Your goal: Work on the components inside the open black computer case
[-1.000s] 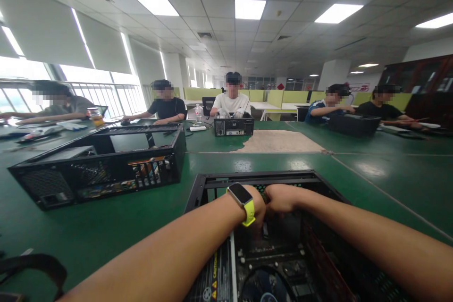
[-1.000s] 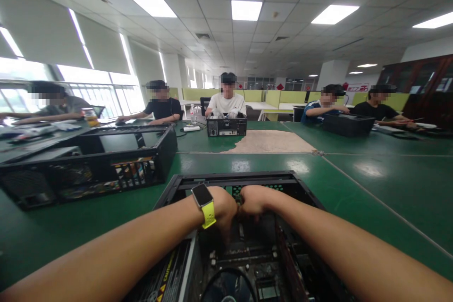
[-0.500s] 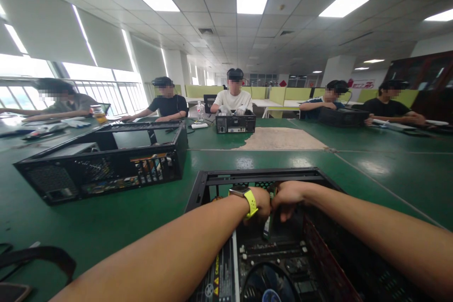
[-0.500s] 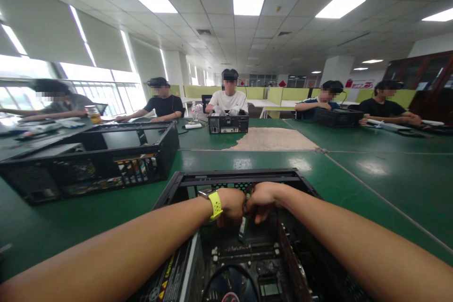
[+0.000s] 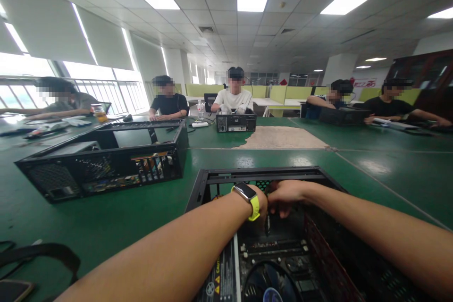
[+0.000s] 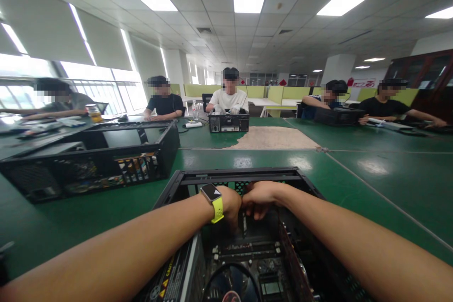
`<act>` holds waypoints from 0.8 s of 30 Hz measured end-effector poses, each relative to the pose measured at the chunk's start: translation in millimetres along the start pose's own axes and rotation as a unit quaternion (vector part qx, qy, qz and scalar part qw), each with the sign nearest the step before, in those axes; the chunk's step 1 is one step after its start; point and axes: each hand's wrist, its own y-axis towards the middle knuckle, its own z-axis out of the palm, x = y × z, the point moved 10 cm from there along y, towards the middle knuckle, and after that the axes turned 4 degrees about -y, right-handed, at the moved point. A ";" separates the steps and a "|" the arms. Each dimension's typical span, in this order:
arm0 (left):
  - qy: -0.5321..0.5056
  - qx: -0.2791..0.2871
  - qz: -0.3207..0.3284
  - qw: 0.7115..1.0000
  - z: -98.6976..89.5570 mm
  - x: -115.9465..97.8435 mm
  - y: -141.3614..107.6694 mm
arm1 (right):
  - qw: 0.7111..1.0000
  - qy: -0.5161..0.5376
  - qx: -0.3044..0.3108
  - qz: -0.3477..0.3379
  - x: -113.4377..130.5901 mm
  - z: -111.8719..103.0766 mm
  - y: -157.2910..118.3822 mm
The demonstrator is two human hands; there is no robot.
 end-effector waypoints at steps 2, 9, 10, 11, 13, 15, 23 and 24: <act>0.010 0.037 -0.024 0.999 7.4 5.5 -0.4 | 1.000 -0.016 -0.005 0.003 0.0 -0.9 0.5; 0.029 0.017 0.005 0.999 -4.8 -3.6 -21.2 | 0.993 -0.094 -0.020 -0.065 14.8 -2.8 -2.2; 0.038 0.018 0.001 0.999 -6.4 -3.7 -24.9 | 0.992 -0.105 -0.021 -0.069 15.3 -3.5 -2.4; 0.044 0.020 -0.009 0.999 -8.3 -2.9 -29.0 | 0.990 -0.116 -0.025 -0.074 16.0 -4.8 -2.5; 0.050 0.023 -0.013 0.998 -13.2 -4.9 -39.0 | 0.987 -0.140 -0.029 -0.078 17.1 -7.3 -2.6; 0.048 0.030 0.002 0.998 -18.4 -11.7 -52.5 | 0.983 -0.162 -0.027 -0.082 18.5 -8.3 -3.4; 0.053 -0.074 -0.022 0.996 -57.3 -18.4 -92.5 | 0.974 -0.197 0.007 -0.109 18.6 3.3 1.8; 0.049 -0.089 -0.028 0.994 -59.3 -18.0 -92.1 | 0.970 -0.212 0.015 -0.114 17.3 8.8 5.6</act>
